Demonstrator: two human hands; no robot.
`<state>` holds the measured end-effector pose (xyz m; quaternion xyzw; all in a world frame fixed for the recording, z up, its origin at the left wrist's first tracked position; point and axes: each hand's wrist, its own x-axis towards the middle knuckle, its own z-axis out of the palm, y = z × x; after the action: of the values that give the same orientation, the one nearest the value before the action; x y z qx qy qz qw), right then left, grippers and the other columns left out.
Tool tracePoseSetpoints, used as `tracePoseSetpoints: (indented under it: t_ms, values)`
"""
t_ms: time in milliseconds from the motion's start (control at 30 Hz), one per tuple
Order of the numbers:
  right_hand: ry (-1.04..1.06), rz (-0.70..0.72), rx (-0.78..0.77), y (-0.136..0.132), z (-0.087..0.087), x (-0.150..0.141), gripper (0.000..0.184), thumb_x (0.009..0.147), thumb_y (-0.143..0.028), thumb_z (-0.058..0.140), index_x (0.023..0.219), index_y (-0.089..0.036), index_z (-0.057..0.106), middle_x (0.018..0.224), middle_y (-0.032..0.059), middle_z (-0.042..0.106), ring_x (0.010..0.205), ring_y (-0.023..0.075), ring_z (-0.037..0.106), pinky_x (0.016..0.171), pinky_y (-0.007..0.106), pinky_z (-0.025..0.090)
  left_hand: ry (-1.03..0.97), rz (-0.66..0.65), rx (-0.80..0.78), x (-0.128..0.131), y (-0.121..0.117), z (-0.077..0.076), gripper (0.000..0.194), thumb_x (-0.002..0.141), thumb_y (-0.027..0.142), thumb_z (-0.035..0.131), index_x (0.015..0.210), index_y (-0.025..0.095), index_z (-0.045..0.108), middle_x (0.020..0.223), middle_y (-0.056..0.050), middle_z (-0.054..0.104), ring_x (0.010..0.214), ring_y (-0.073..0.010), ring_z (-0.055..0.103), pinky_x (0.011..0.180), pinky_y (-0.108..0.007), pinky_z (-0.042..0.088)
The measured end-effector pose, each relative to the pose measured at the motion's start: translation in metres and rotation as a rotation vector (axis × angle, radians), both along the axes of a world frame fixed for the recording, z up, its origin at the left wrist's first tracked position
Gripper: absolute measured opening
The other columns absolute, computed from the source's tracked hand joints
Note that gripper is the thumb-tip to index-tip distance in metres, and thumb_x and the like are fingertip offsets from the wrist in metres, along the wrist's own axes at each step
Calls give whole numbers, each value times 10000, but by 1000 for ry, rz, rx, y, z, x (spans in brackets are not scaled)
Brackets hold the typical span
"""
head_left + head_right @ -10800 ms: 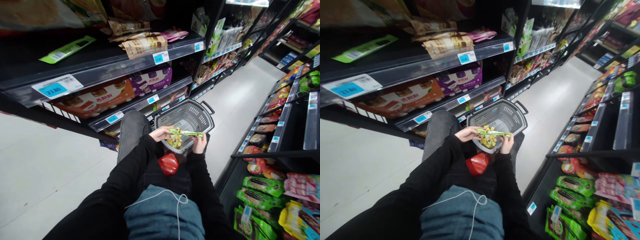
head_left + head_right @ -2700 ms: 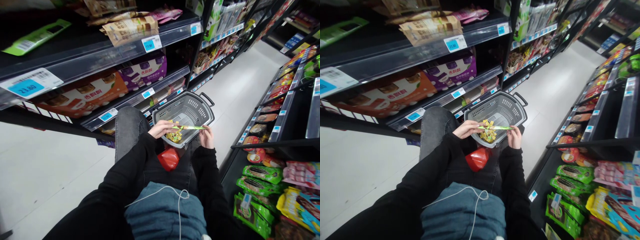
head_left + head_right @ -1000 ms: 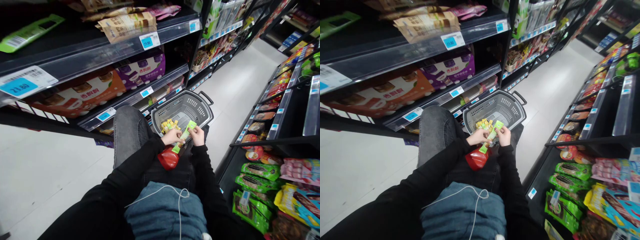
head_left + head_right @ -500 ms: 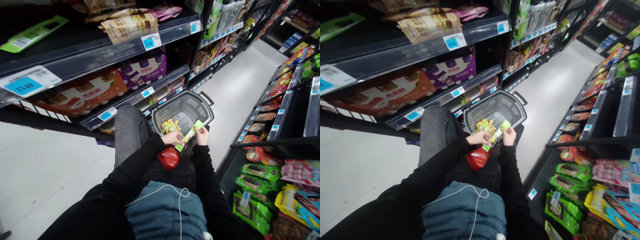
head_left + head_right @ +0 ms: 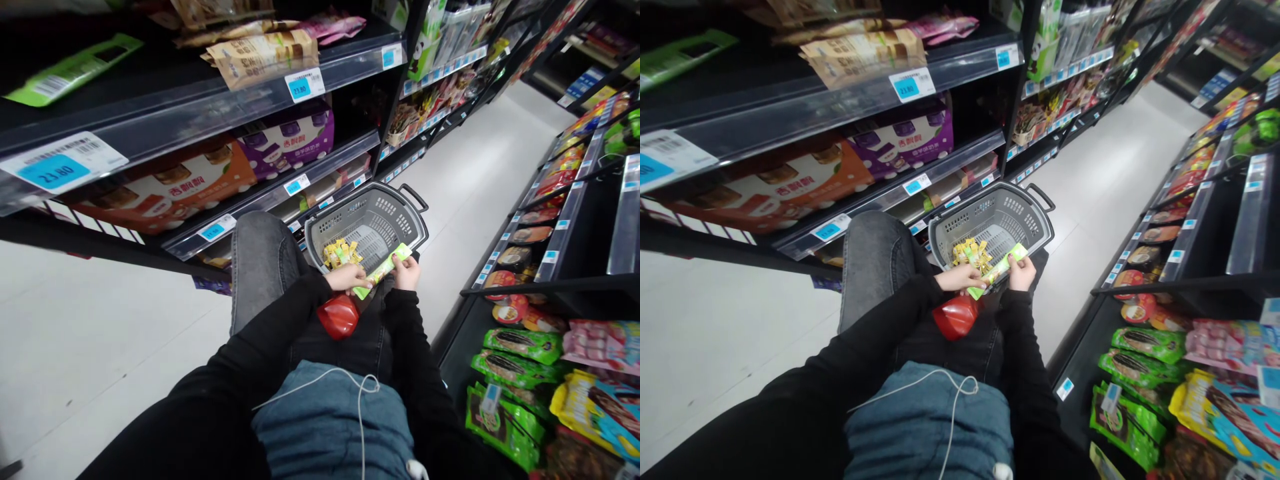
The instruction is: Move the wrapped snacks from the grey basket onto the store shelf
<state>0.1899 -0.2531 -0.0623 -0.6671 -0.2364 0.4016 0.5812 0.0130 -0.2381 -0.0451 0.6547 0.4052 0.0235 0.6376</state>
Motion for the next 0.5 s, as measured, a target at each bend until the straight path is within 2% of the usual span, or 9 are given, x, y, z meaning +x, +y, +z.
tracePoseSetpoints:
  t_ms: [133, 267, 400, 500]
  values:
    - [87, -17, 18, 1, 1, 0, 352, 508, -382, 713, 727, -152, 560, 584, -39, 566, 489, 89, 510, 408, 200, 423, -18, -15, 36, 0, 0, 3, 403, 734, 522, 583, 628, 135, 545, 381, 53, 446, 332, -72, 434, 374, -176, 323]
    - [170, -15, 46, 2, -1, 3, 363, 519, -386, 712, 753, -149, 569, 606, -39, 572, 519, 90, 522, 443, 201, 439, -66, 0, -59, 0, -1, 1, 487, 747, 578, 526, 620, 111, 586, 431, 2, 530, 360, -91, 485, 395, -186, 365]
    - [174, -47, 71, 3, -2, 7, 333, 560, -398, 692, 745, -156, 556, 583, -53, 541, 511, 80, 510, 446, 192, 433, -118, 27, -213, 0, -1, -2, 400, 637, 500, 672, 676, 110, 595, 515, -17, 615, 426, -111, 553, 448, -190, 413]
    - [216, -59, 113, 3, -1, 10, 321, 582, -370, 691, 788, -166, 553, 632, -49, 553, 538, 79, 531, 460, 186, 437, -149, 112, -235, -1, 0, 0, 345, 590, 422, 729, 676, 120, 585, 514, -6, 620, 445, -120, 572, 479, -201, 439]
